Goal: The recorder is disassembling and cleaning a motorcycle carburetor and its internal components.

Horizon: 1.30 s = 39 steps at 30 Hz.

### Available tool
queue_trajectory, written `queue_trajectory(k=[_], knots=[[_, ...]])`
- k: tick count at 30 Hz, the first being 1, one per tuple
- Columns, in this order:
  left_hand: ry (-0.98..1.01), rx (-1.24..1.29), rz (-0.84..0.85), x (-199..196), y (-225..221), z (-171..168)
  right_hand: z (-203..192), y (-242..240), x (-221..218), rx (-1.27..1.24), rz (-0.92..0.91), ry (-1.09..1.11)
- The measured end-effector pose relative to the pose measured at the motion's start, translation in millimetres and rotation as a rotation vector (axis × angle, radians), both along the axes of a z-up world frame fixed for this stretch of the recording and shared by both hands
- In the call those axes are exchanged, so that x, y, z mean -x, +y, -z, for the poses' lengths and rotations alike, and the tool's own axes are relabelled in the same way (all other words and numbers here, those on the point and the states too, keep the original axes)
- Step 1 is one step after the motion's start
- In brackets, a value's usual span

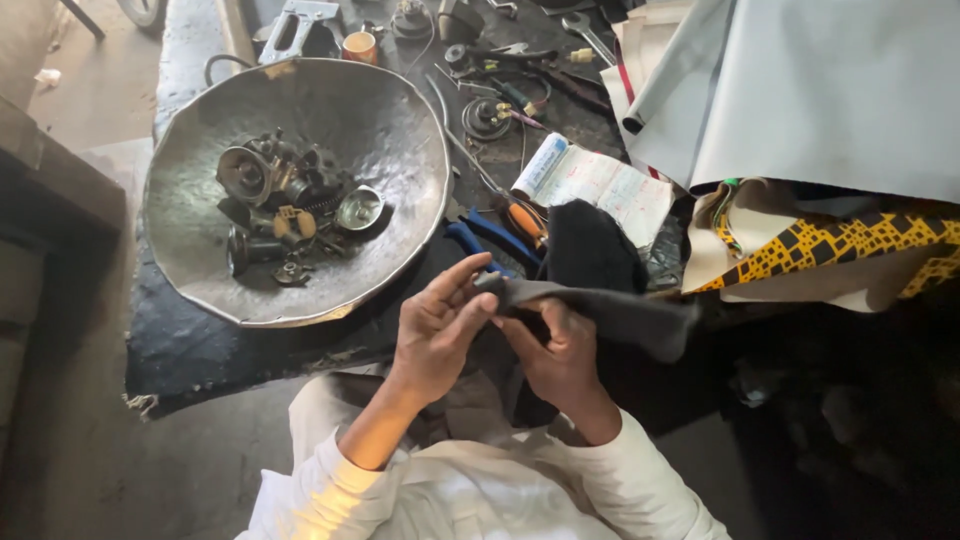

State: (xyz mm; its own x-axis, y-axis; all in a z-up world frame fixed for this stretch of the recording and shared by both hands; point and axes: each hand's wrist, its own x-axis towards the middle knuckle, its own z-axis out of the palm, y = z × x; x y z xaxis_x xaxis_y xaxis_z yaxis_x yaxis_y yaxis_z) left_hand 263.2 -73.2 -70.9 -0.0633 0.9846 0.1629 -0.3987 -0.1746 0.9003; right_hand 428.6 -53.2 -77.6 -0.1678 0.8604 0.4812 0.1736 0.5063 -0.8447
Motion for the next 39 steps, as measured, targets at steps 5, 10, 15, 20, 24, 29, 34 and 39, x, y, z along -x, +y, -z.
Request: queue_trajectory(k=[5,10,15,20,24,29,34,39], knots=[[-0.099,0.084,0.091,7,-2,2,-5,6,-4,0.074,-0.038,0.211],[-0.087,0.109,0.133,9,0,24,-26,-3,11,-0.372,0.106,-0.16],[-0.46,0.209,0.198,11,0,-4,-6,-5,6,-0.213,0.14,0.027],[-0.453,0.2,0.261,7,-1,5,-28,-12,8,-0.193,0.177,-0.012],[-0.045,0.085,0.074,5,0,11,-24,-11,13,-0.357,0.156,-0.164],[0.672,-0.196,-0.228,1,-8,-16,7,0,8,0.464,-0.067,0.48],[0.16,-0.049,-0.091,7,2,7,-11,1,-10,0.665,-0.105,0.537],[-0.447,0.205,0.203,17,-4,11,-27,-9,-26,0.043,0.3,-0.17]])
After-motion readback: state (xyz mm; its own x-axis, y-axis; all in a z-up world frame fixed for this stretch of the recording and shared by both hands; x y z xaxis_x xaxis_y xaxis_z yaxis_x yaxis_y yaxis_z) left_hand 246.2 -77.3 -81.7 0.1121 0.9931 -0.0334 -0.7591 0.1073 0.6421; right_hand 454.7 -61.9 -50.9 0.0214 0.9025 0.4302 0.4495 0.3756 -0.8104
